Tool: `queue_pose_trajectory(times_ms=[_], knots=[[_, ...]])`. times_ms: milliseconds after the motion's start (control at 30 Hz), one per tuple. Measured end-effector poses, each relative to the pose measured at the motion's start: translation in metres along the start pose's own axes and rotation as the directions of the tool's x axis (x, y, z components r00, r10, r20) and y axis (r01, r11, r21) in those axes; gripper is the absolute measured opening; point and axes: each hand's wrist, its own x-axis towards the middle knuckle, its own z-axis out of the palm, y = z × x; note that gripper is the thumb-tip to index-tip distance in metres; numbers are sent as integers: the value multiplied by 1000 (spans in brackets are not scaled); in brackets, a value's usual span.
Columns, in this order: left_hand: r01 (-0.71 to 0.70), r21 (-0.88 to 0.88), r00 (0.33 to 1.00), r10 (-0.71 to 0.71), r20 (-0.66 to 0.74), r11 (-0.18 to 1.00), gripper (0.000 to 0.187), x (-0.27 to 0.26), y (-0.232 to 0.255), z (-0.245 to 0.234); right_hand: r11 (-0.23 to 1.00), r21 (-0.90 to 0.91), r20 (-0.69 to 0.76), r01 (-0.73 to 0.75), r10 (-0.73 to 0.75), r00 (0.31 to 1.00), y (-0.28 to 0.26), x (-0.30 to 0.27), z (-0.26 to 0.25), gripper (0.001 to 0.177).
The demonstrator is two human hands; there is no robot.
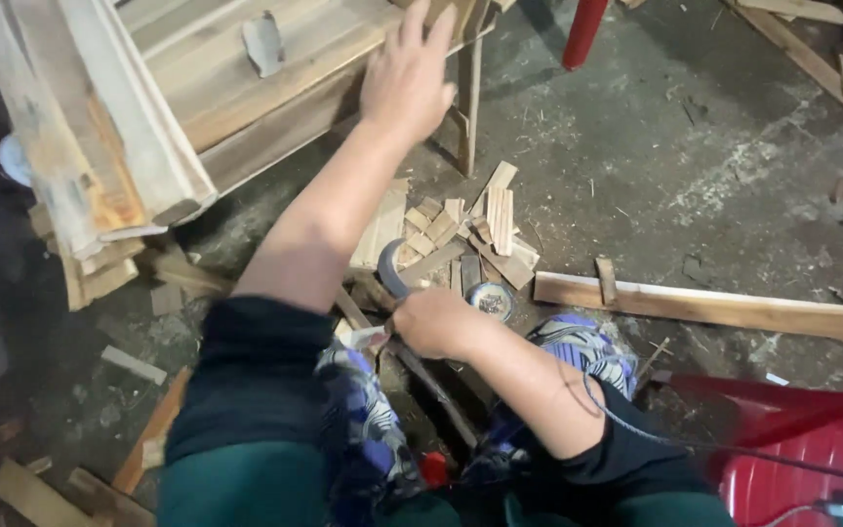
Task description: A person is manually refining a wooden plank by scraping it with a sickle and sanding it with sandpaper.
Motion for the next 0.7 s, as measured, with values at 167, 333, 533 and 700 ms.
queue_pose_trajectory(times_ms=[167, 333, 533, 700], knots=[[-44, 139, 986, 65, -151, 989, 74, 68, 13, 36, 998, -49, -56, 47, -49, 997, 12, 10, 11, 24], [-30, 189, 980, 66, -189, 981, 76, 80, 8, 67, 991, 68, -312, 112, -86, 946, 25, 25, 45, 24], [40, 195, 899, 50, -435, 980, 65, 67, -15, 57, 991, -30, -136, 131, -134, 982, 19, 24, 23, 26], [317, -359, 631, -478, -611, 878, 89, 65, -58, 90, 988, -36, -161, 152, -156, 975, 15, 25, 19, 24]])
